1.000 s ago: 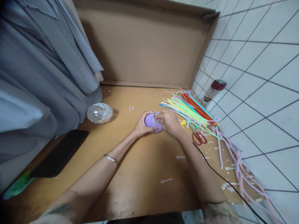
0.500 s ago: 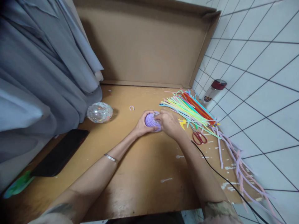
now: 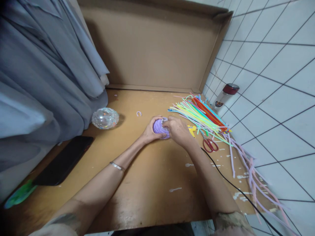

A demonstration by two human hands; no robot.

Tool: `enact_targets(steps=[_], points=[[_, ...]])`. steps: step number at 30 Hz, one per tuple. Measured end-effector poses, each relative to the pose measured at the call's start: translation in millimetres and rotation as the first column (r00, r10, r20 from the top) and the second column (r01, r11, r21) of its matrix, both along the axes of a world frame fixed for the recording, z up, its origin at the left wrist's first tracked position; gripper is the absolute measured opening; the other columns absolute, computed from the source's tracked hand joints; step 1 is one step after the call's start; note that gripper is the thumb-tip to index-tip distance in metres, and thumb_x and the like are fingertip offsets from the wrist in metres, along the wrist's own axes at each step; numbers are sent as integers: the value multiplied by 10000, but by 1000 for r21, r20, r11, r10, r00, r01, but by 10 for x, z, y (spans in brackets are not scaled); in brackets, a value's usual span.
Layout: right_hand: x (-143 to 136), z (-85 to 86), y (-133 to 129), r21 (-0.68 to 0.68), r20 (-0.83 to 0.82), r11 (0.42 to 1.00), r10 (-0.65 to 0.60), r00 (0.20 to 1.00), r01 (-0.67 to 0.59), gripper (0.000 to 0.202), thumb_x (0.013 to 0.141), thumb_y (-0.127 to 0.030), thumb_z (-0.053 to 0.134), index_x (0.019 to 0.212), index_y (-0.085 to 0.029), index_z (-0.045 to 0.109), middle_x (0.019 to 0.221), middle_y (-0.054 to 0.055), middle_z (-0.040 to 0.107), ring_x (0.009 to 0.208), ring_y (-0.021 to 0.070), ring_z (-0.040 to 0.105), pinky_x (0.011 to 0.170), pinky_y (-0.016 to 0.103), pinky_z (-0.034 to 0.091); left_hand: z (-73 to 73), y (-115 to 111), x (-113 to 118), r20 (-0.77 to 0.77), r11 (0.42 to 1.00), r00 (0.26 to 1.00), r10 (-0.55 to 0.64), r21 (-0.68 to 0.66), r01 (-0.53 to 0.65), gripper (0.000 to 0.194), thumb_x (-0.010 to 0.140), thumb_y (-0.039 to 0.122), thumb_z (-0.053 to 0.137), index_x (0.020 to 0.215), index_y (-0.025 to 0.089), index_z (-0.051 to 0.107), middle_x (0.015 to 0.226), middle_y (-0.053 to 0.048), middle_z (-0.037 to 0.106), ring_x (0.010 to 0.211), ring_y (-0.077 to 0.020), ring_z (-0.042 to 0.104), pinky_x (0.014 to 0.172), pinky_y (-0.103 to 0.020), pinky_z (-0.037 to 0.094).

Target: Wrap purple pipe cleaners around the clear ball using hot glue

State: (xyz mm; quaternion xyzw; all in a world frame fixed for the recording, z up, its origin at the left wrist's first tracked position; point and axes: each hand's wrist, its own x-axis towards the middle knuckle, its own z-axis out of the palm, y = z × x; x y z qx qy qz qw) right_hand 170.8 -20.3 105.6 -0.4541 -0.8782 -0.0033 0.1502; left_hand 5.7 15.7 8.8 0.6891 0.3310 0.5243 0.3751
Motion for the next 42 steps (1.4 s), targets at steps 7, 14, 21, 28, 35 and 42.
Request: enact_targets(steps=[7, 14, 21, 28, 35, 42], points=[[-17, 7, -8, -6, 7, 1000, -1, 1000, 1, 282, 864, -131, 481, 939, -171, 750, 832, 82, 603, 829, 187, 541, 705, 269, 349, 4, 0, -32, 0, 1000, 1000, -18, -7, 18, 686, 547, 350, 828, 1153, 209, 540, 1251, -90, 509, 1241, -282, 472, 1100, -435, 337], [-47, 32, -33, -24, 42, 1000, -9, 999, 10, 322, 912, -161, 429, 923, -170, 751, 840, 88, 612, 810, 182, 534, 683, 267, 334, -45, 12, -37, 74, 999, 997, -21, -23, 23, 498, 856, 617, 463, 1144, 227, 577, 1263, -90, 526, 1278, -252, 458, 1134, -414, 307], [-66, 58, -50, -15, 98, 999, -27, 995, 28, 316, 901, -142, 435, 939, -173, 747, 852, 92, 622, 806, 183, 538, 674, 268, 327, -48, 11, 53, 97, 996, 992, 83, -47, -79, 500, 910, 608, 355, 1094, 214, 601, 1161, -81, 597, 1172, -229, 536, 1074, -400, 385], [-97, 93, -84, -4, 133, 999, -32, 991, 33, 312, 888, -125, 435, 903, -167, 743, 820, 86, 609, 764, 176, 516, 649, 270, 303, -14, -15, 110, 141, 983, 980, 139, -137, -119, 332, 884, 480, 486, 1039, 209, 600, 1124, -63, 623, 1110, -218, 565, 1022, -372, 420], [-81, 102, -84, -30, 139, 999, -29, 990, 34, 309, 902, -149, 442, 920, -175, 750, 844, 91, 618, 796, 184, 528, 655, 273, 301, -48, 25, 136, 158, 980, 976, 153, -149, -129, 236, 820, 328, 539, 1008, 205, 612, 1103, -56, 626, 1104, -221, 560, 1026, -383, 413], [-82, 125, -92, -29, 148, 999, -22, 989, 27, 304, 899, -137, 452, 925, -176, 752, 838, 92, 617, 807, 187, 533, 661, 271, 307, -49, 33, 126, 155, 983, 976, 156, -119, -138, 292, 877, 410, 446, 976, 210, 635, 1095, -56, 631, 1128, -216, 560, 1048, -372, 405]])
